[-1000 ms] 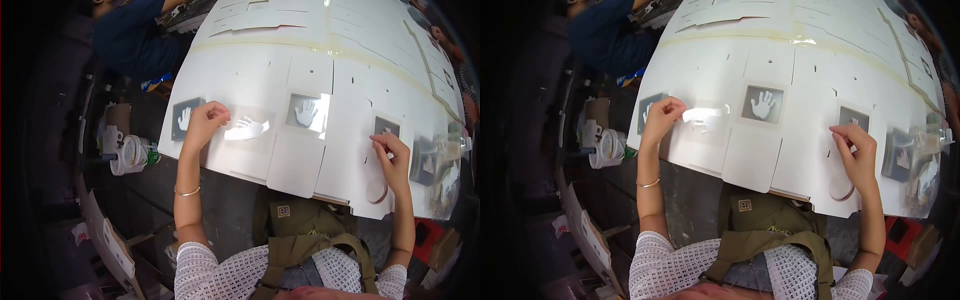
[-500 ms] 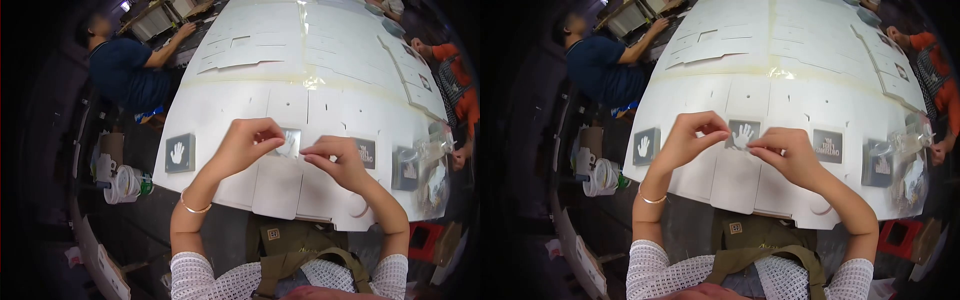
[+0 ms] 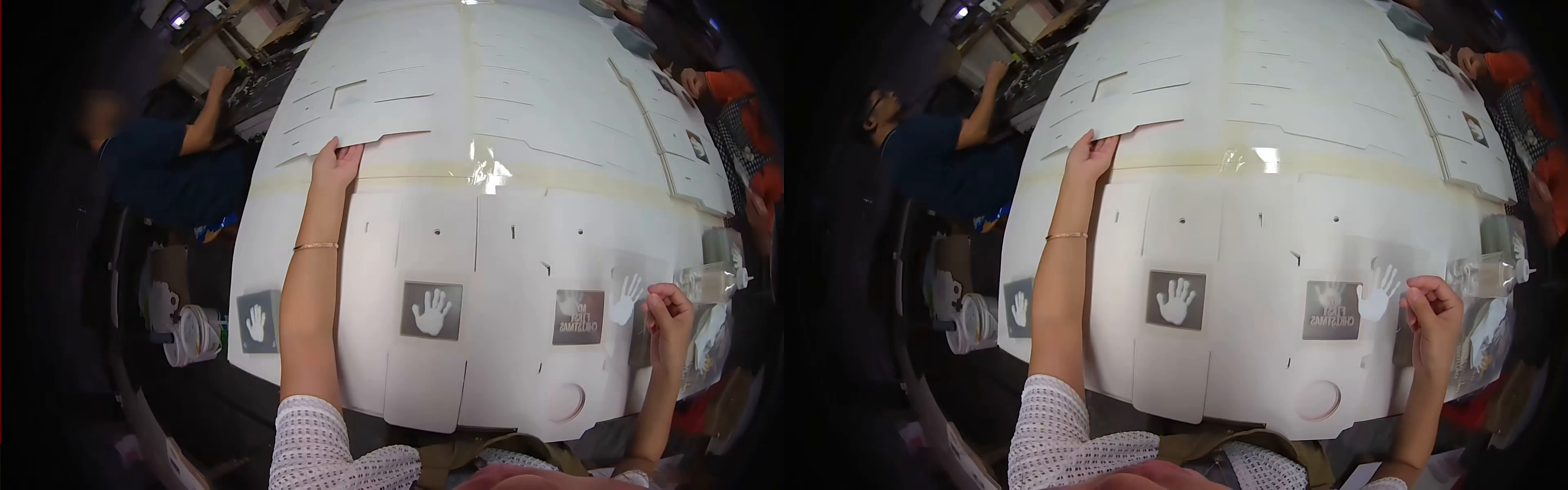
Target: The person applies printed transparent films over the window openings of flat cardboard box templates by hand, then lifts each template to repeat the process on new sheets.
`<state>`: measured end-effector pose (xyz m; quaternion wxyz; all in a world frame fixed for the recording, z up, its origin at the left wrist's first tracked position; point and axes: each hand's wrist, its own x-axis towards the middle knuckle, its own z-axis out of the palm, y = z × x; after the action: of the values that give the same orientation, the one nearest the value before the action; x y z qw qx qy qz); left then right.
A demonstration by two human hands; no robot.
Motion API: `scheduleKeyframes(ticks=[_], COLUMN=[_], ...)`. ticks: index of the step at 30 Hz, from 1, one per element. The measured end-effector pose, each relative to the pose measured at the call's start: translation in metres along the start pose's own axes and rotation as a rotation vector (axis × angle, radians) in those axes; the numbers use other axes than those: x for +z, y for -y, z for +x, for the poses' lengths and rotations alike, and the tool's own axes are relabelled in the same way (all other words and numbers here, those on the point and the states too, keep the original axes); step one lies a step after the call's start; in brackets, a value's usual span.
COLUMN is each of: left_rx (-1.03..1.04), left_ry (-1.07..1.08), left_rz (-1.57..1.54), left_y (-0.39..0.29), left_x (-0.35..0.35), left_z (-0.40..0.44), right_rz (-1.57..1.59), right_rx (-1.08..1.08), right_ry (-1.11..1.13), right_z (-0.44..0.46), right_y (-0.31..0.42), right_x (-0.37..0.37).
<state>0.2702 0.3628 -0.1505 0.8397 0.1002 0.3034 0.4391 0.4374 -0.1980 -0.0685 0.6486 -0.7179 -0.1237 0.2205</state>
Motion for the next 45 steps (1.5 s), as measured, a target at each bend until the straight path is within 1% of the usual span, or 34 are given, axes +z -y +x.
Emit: scheduleKeyframes(ticks=[1, 3, 4, 7, 8, 9, 10, 11, 12, 13, 14, 15, 17, 19, 20, 23, 24, 25, 26, 28, 29, 30, 31, 32, 34, 35, 37, 38, 39, 40, 41, 42, 44, 45], left_rx=[-0.012, -0.042, 0.034, 0.085, 0.098, 0.14, 0.217, -0.271, -0.37, -0.425, -0.358, -0.28, -0.565, -0.51, -0.506, -0.018, -0.101, -0.186, -0.186, 0.07, 0.067, -0.072, -0.205, -0.198, -0.018, -0.119, -0.02, -0.048, 0.021, 0.092, 0.069, 0.119, 0.246, 0.236], left_ry=[-0.001, 0.016, -0.031, -0.048, 0.051, 0.11, 0.208, 0.644, 0.744, 0.82, 0.933, 1.055, 1.119, 1.016, 1.032, 0.964, 0.762, 0.559, 0.566, 0.34, 0.335, 0.286, 0.24, 0.235, 0.395, 0.398, 0.287, 0.285, 0.278, 0.27, 0.266, 0.267, 0.257, 0.249], left_rz=[0.005, -0.17, -0.101, -0.115, -0.01, -0.064, 0.034, -0.091, -0.106, -0.19, -0.091, 0.004, -0.233, -0.147, -0.145, 0.746, 0.704, 0.658, 0.66, 0.668, 0.66, 0.585, 0.509, 0.509, 1.098, 1.222, 1.289, 1.301, 1.429, 1.552, 1.554, 1.611, 1.65, 1.653], left_y=[0.001, 0.001, -0.002, -0.047, -0.069, -0.082, -0.098, -0.15, -0.163, -0.156, -0.159, -0.161, -0.151, -0.154, -0.153, -0.139, -0.126, -0.109, -0.094, -0.069, -0.066, -0.065, -0.065, -0.067, -0.077, -0.086, -0.067, -0.068, -0.072, -0.071, -0.07, -0.068, -0.061, -0.059], left_x=[0.0, 0.005, 0.02, 0.07, 0.092, 0.117, 0.134, 0.123, 0.134, 0.147, 0.15, 0.146, 0.132, 0.1, 0.076, -0.017, -0.035, -0.049, -0.058, -0.075, -0.076, -0.073, -0.073, -0.08, -0.109, -0.122, -0.124, -0.13, -0.132, -0.139, -0.146, -0.141, -0.136, -0.137], left_z=[0.016, 0.043, 0.045, 0.041, 0.024, -0.009, -0.036, -0.032, -0.067, -0.118, -0.155, -0.182, -0.221, -0.237, -0.239, -0.23, -0.233, -0.243, -0.257, -0.281, -0.287, -0.292, -0.296, -0.292, -0.268, -0.26, -0.271, -0.268, -0.264, -0.261, -0.259, -0.26, -0.257, -0.251], right_rz=[-0.002, 0.05, 0.046, 0.087, 0.194, 0.3, 0.295, 0.426, 0.555, 0.729, 0.893, 1.019, 1.089, 1.066, 1.046, 1.048, 1.042, 1.05, 1.028, 0.943, 0.885, 0.879, 0.86, 0.844, 0.842, 0.834, 0.829, 0.814, 0.81, 0.809, 0.807, 0.835, 0.819, 0.808], right_rx=[0.006, 0.019, 0.016, 0.024, 0.013, -0.002, 0.005, 0.045, 0.082, 0.047, -0.065, -0.121, -0.223, -0.295, -0.339, -0.416, -0.389, -0.399, -0.339, -0.192, -0.101, -0.095, -0.012, 0.072, 0.089, 0.098, 0.108, 0.119, 0.135, 0.11, 0.085, 0.086, 0.107, 0.114], right_ry=[-0.011, -0.053, -0.066, -0.037, 0.013, 0.059, 0.036, -0.084, -0.214, -0.299, 0.047, 0.156, 0.198, 0.169, 0.156, 0.205, 0.295, 0.294, 0.246, 0.219, 0.239, 0.243, 0.201, 0.157, 0.152, 0.139, 0.111, 0.09, 0.068, 0.111, 0.158, 0.189, 0.18, 0.175], right_z=[0.0, 0.0, 0.0, -0.001, -0.001, -0.003, -0.008, -0.014, -0.02, -0.025, -0.026, -0.034, -0.055, -0.08, -0.089, -0.113, -0.116, -0.121, -0.125, -0.13, -0.133, -0.135, -0.136, -0.138, -0.14, -0.14, -0.14, -0.142, -0.143, -0.143, -0.142, -0.141, -0.142, -0.142], right_y=[-0.002, -0.004, -0.004, -0.007, -0.009, -0.008, -0.002, 0.005, 0.011, 0.016, 0.01, 0.019, 0.03, 0.034, 0.035, 0.028, 0.021, 0.011, -0.002, -0.027, -0.037, -0.042, -0.047, -0.05, -0.052, -0.053, -0.055, -0.058, -0.061, -0.064, -0.067, -0.074, -0.074, -0.074], right_x=[-0.002, -0.005, -0.006, -0.013, -0.02, -0.025, -0.028, -0.029, -0.03, -0.03, -0.052, -0.056, -0.067, -0.078, -0.083, -0.1, -0.107, -0.103, -0.095, -0.081, -0.073, -0.066, -0.058, -0.052, -0.046, -0.045, -0.048, -0.052, -0.056, -0.06, -0.064, -0.069, -0.067, -0.066])
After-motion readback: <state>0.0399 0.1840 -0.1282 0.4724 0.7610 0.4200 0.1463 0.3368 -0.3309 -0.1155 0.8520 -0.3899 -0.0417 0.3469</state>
